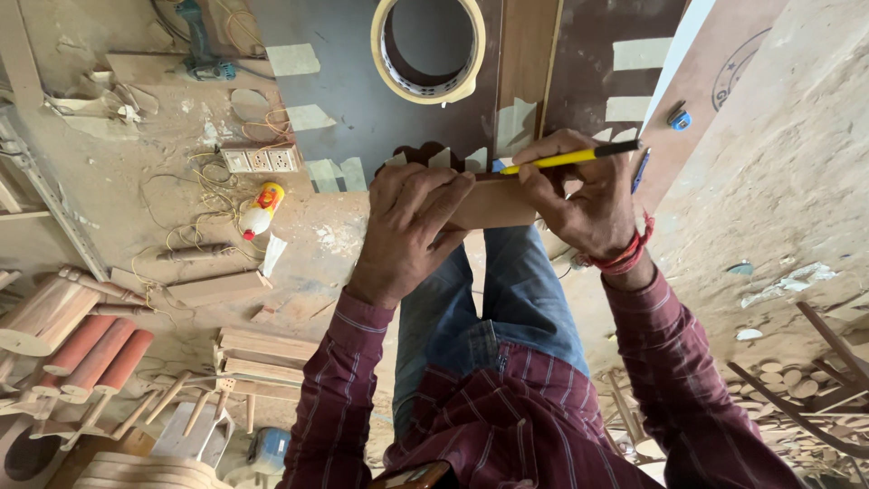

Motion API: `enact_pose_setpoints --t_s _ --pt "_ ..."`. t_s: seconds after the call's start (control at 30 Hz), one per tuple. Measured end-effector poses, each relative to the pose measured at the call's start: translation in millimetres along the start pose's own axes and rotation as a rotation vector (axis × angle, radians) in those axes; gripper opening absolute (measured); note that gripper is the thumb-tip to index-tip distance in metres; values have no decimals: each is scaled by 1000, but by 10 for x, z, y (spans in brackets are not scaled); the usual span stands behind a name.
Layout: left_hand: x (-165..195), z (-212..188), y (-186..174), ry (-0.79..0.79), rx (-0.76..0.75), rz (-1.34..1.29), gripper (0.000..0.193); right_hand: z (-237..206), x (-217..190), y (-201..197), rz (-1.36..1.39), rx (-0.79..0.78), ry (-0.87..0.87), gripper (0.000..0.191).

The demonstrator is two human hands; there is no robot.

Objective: The person marks a small wooden block with a pencil, then uses a hand saw to cut along the marked line. After cutting, they use an angle grinder to smooth the cut edge of the block.

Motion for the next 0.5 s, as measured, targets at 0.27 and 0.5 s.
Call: enact_pose_setpoints --t_s 0.27,0.5 --pt "-11 11 -23 -14 -20 0 75 182 -146 29 -240 -139 -113 8" --pt "-38 17 -6 -24 -39 -5 76 231 -154 71 -285 -152 -74 8"
Point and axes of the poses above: each hand's wrist, its own z-axis towards the middle knuckle, its own y-axis out of the palm, x = y × z, the point moved 3 cm from there along z, towards the middle knuckle, and after that the axes turned 12 degrees about z, right-handed, at the moved point
